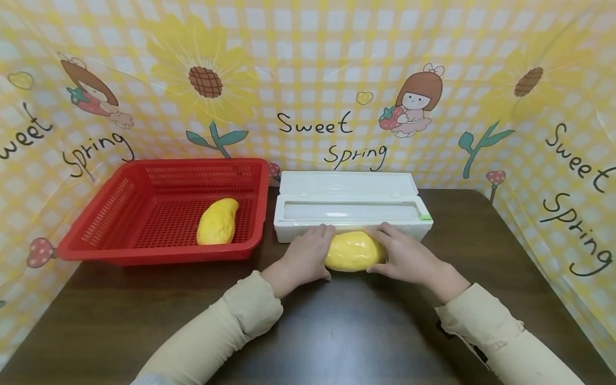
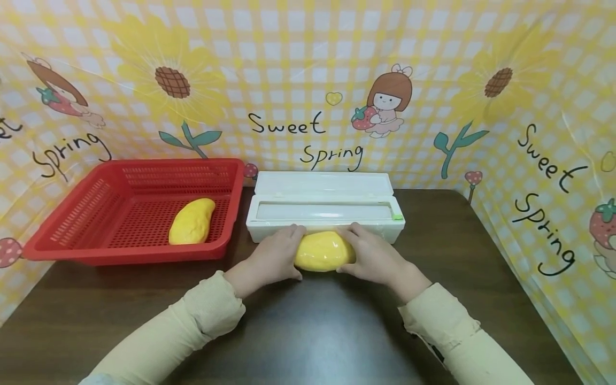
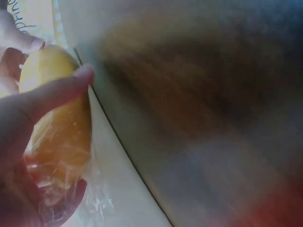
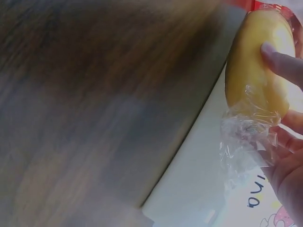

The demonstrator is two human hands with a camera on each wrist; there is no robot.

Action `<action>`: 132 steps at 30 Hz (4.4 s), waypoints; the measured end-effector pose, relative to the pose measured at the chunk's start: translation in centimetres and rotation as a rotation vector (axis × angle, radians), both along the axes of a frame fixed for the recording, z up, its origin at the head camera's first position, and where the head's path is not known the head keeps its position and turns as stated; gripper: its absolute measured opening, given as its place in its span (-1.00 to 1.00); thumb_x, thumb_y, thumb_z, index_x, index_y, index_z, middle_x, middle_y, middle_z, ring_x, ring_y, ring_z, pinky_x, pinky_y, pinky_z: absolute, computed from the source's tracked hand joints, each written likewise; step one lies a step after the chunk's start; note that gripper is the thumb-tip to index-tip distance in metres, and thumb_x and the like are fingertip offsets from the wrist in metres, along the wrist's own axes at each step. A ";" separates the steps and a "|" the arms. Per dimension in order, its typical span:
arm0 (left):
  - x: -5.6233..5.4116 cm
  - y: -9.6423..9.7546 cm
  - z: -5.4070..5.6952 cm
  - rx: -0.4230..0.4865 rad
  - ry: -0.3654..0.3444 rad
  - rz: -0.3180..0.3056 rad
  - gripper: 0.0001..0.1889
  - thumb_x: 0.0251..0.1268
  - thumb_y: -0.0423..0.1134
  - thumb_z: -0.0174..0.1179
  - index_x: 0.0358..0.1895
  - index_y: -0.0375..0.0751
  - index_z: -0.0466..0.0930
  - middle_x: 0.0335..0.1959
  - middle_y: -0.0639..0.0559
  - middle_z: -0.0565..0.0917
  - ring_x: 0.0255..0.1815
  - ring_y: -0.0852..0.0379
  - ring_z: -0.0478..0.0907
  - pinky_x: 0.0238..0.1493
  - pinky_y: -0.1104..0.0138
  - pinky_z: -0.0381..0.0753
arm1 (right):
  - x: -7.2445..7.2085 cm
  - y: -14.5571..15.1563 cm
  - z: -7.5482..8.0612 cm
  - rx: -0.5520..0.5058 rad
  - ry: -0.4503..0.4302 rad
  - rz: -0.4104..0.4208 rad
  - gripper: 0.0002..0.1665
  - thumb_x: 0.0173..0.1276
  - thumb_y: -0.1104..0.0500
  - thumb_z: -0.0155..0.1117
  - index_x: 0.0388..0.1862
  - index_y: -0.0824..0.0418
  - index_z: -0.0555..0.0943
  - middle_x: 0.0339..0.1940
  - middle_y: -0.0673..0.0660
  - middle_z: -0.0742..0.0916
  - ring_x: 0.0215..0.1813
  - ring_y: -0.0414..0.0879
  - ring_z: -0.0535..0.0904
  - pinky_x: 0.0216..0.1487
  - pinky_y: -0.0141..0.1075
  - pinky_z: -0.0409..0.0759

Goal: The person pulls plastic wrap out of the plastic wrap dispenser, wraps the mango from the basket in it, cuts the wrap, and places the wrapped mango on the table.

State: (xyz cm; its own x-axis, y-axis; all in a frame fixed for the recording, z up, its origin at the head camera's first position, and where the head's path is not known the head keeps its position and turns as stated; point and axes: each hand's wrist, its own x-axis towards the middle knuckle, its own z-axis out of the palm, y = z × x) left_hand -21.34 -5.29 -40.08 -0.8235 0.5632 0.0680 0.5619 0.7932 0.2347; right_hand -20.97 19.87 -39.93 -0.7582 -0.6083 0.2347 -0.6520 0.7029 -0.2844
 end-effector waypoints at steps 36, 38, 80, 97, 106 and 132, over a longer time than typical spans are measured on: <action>0.6 -1.3 -0.4 0.103 0.319 -0.023 -0.26 -0.19 -0.12 0.70 0.16 -0.18 0.59 -0.03 -0.11 0.55 -0.02 -0.07 0.49 -0.14 0.13 0.62 | 0.6 0.1 0.0 -0.042 0.104 0.003 -0.08 -0.05 0.21 0.76 0.27 0.37 0.48 0.10 0.22 0.59 0.10 0.11 0.59 0.13 0.00 0.60; 0.5 -1.3 -0.4 0.107 0.305 -0.035 -0.25 -0.20 -0.14 0.71 0.14 -0.23 0.55 -0.08 -0.11 0.54 -0.05 -0.07 0.48 -0.11 0.16 0.62 | 0.5 0.1 -0.1 -0.041 0.120 0.003 -0.10 -0.05 0.20 0.76 0.25 0.37 0.50 0.11 0.22 0.61 0.11 0.12 0.59 0.14 0.00 0.59; -0.4 -0.8 0.6 0.026 0.138 -0.075 -0.43 -0.19 -0.18 0.70 -0.11 -0.32 0.61 -0.24 -0.09 0.66 -0.23 -0.04 0.61 -0.09 0.14 0.64 | -1.1 0.1 -0.2 0.027 0.074 0.079 -0.10 -0.02 0.14 0.75 0.26 0.47 0.57 0.12 0.33 0.69 0.13 0.19 0.65 0.13 0.02 0.62; -0.8 -0.7 0.8 -0.001 0.029 -0.035 -0.42 -0.20 -0.14 0.71 -0.11 -0.31 0.63 -0.22 -0.06 0.65 -0.24 0.00 0.62 -0.11 0.14 0.64 | -1.1 0.0 0.2 0.088 -0.009 0.055 -0.14 0.12 0.11 0.67 0.32 0.47 0.53 0.22 0.36 0.64 0.22 0.22 0.60 0.19 0.04 0.58; -0.2 -0.6 0.5 -0.010 -0.017 -0.002 -0.35 -0.08 0.00 0.66 0.00 -0.30 0.57 -0.11 -0.09 0.63 -0.15 0.00 0.58 -0.05 0.18 0.64 | -0.8 0.2 0.3 0.056 -0.037 0.026 -0.14 0.07 0.11 0.69 0.30 0.40 0.54 0.20 0.29 0.66 0.21 0.17 0.60 0.20 0.04 0.56; 0.3 -0.4 0.6 0.002 0.025 -0.015 -0.43 -0.08 -0.09 0.66 -0.06 -0.37 0.66 -0.06 -0.19 0.60 -0.08 -0.07 0.58 0.06 0.14 0.60 | -0.9 0.5 0.1 0.037 0.040 0.052 -0.31 -0.05 0.13 0.76 0.04 0.36 0.65 -0.04 0.21 0.72 0.01 0.09 0.67 0.03 -0.03 0.65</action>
State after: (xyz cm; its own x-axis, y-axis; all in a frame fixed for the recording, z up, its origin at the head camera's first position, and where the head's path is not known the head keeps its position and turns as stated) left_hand -21.08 -5.70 -39.46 -0.8130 0.5753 0.0897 0.5795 0.7843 0.2216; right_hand -21.90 20.40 -39.83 -0.7160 -0.6552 0.2410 -0.6980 0.6775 -0.2321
